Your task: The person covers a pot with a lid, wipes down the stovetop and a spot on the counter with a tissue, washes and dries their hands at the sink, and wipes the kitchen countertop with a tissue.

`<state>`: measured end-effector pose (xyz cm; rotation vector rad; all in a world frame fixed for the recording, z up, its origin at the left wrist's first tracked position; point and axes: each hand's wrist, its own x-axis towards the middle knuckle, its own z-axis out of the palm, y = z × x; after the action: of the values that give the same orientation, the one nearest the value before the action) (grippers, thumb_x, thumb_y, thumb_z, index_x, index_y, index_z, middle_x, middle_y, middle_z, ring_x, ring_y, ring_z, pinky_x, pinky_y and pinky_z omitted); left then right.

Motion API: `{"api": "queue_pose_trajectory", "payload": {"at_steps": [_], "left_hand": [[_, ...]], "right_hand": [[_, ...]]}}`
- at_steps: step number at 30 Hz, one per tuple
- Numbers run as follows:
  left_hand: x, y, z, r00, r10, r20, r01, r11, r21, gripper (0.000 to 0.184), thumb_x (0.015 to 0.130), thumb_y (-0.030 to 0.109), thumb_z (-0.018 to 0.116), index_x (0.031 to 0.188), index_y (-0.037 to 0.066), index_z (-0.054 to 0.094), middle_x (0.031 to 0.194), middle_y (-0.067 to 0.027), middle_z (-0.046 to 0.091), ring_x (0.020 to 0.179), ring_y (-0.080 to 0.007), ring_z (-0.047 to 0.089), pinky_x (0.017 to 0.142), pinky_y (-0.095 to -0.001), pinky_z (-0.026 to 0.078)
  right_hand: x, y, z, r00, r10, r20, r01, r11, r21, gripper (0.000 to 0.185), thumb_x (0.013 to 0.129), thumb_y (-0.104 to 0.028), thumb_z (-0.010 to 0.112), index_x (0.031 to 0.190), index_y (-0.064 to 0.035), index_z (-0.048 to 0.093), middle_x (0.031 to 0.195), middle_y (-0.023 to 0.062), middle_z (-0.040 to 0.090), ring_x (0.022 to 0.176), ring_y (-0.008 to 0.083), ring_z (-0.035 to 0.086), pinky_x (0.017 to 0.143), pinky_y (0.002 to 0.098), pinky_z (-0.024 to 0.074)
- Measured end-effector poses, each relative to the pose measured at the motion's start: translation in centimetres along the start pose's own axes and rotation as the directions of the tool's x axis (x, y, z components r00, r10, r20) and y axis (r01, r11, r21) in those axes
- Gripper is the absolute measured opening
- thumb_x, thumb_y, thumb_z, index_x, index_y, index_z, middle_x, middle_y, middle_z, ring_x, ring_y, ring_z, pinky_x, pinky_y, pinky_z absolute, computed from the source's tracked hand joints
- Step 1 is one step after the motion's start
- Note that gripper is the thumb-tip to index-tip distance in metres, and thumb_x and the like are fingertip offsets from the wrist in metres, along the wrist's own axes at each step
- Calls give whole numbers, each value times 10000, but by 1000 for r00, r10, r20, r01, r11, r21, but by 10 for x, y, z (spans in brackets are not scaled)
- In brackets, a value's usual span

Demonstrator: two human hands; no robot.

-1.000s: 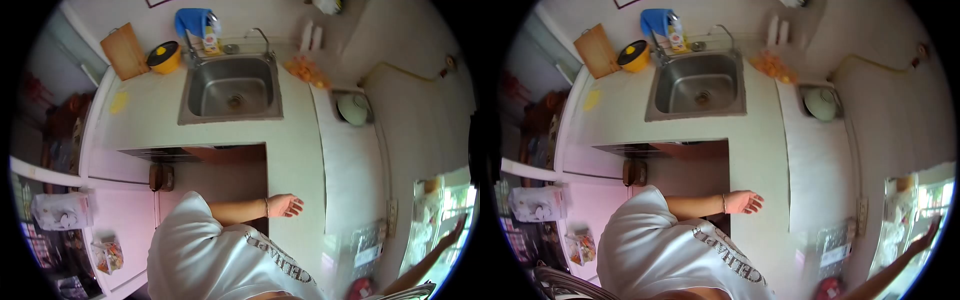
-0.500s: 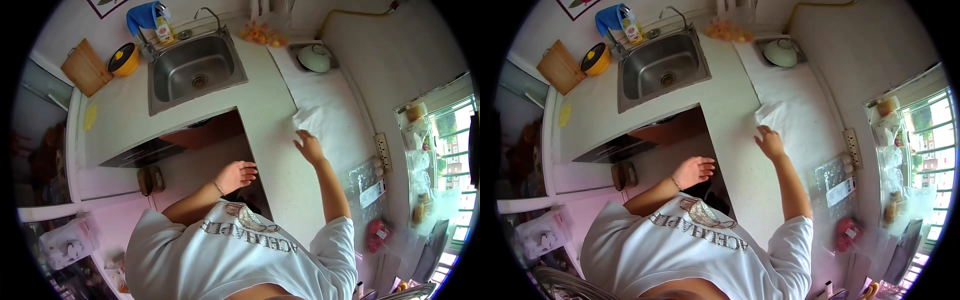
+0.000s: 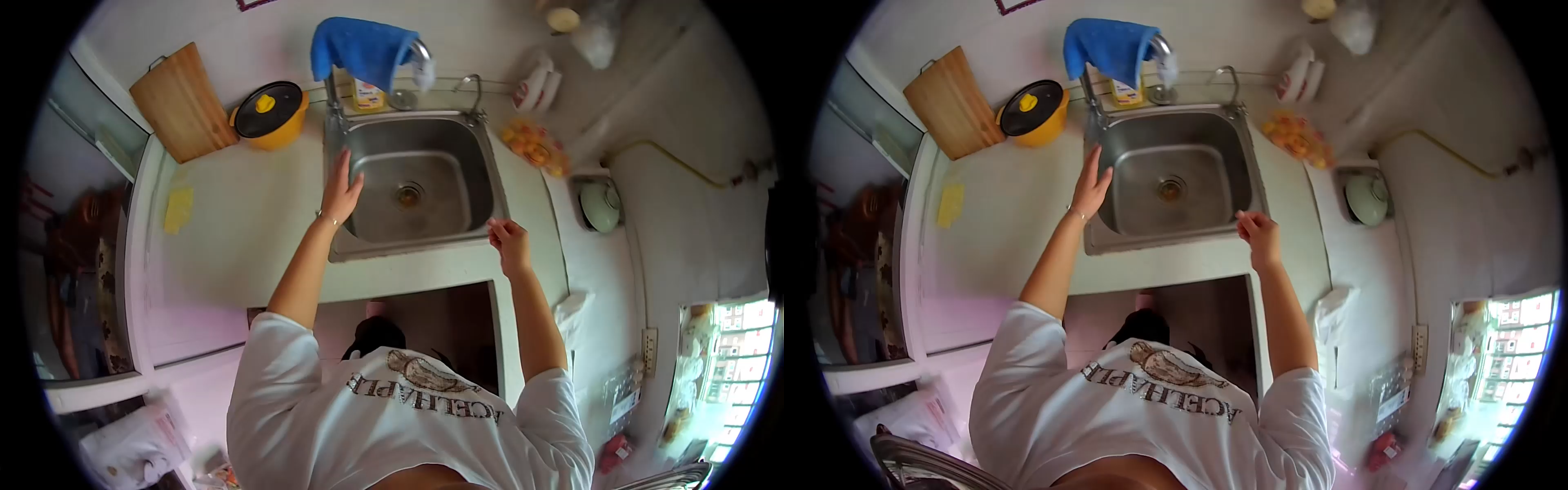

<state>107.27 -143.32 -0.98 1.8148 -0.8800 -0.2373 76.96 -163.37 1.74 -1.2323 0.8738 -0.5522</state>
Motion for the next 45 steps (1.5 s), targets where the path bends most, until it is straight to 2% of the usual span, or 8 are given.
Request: {"api": "queue_pose_trajectory", "payload": {"at_steps": [2, 5, 15, 35, 40, 41, 43, 45], "left_hand": [[62, -14, -25, 972, 233, -4, -184, 775, 605, 595, 901, 263, 496, 1382, -15, 283, 1447, -163, 291, 1349, -292, 259, 1092, -384, 240], [119, -30, -39, 984, 162, 69, -155, 610, 777, 553, 888, 255, 450, 1337, -52, 346, 1432, -190, 304, 1326, -302, 292, 1078, -388, 268], [127, -40, -27, 992, 125, 34, -109, 666, 738, 463, 865, 192, 444, 1242, -76, 451, 1307, -211, 455, 1232, -334, 412, 1046, -387, 324], [116, -27, -23, 996, 50, 74, -89, 609, 788, 514, 887, 239, 446, 1296, -70, 407, 1382, -207, 383, 1303, -317, 338, 1084, -368, 279], [124, 8, 64, 986, -11, -165, -3, 996, -84, 433, 933, 312, 457, 1176, -42, 512, 1213, -206, 523, 1130, -290, 516, 928, -373, 437], [126, -2, 93, 976, -117, -184, 39, 925, -379, 424, 945, 334, 450, 1144, -29, 539, 1157, -182, 565, 1090, -267, 544, 875, -364, 473], [136, 21, 110, 650, -631, 425, 616, 110, -780, 324, 949, 312, 455, 1077, 52, 600, 1058, -80, 617, 962, -189, 587, 796, -299, 494], [137, 21, 132, 627, -665, 406, 577, 48, -815, 304, 940, 322, 467, 1042, 71, 605, 971, -58, 620, 883, -174, 589, 762, -298, 491]], "right_hand": [[37, -10, 54, 993, 95, 69, -104, 984, 142, 177, 867, -183, 643, 786, -31, 603, 658, -4, 525, 561, 65, 453, 498, 193, 367], [83, -19, 109, 971, 192, 140, -229, 916, 331, 177, 890, -201, 615, 813, -42, 597, 675, -19, 506, 558, 51, 436, 492, 169, 351], [168, -25, 169, 946, 295, 137, -301, 637, 710, 321, 957, -57, 403, 1196, 157, 404, 1227, 248, 470, 1144, 339, 500, 1018, 386, 441], [196, -30, 183, 925, 315, 211, -373, 657, 656, 161, 924, -10, 468, 1045, 90, 505, 1027, 171, 573, 953, 265, 604, 850, 296, 550], [215, -6, 177, 877, 288, 386, -465, 714, 523, 93, 905, -60, 539, 924, 23, 577, 807, 85, 605, 668, 156, 610, 564, 180, 533], [216, -1, 176, 837, 232, 496, -511, 655, 556, 101, 903, -107, 552, 918, -16, 592, 764, 55, 595, 605, 133, 577, 500, 187, 480], [211, -3, 182, 786, 173, 593, -564, 595, 573, 108, 902, -153, 565, 913, -54, 608, 721, 25, 585, 542, 109, 544, 436, 194, 427], [220, 8, 194, 961, 182, 210, -174, 983, -57, 254, 916, -280, 507, 916, -54, 623, 785, 40, 612, 607, 183, 576, 534, 316, 451]]}}
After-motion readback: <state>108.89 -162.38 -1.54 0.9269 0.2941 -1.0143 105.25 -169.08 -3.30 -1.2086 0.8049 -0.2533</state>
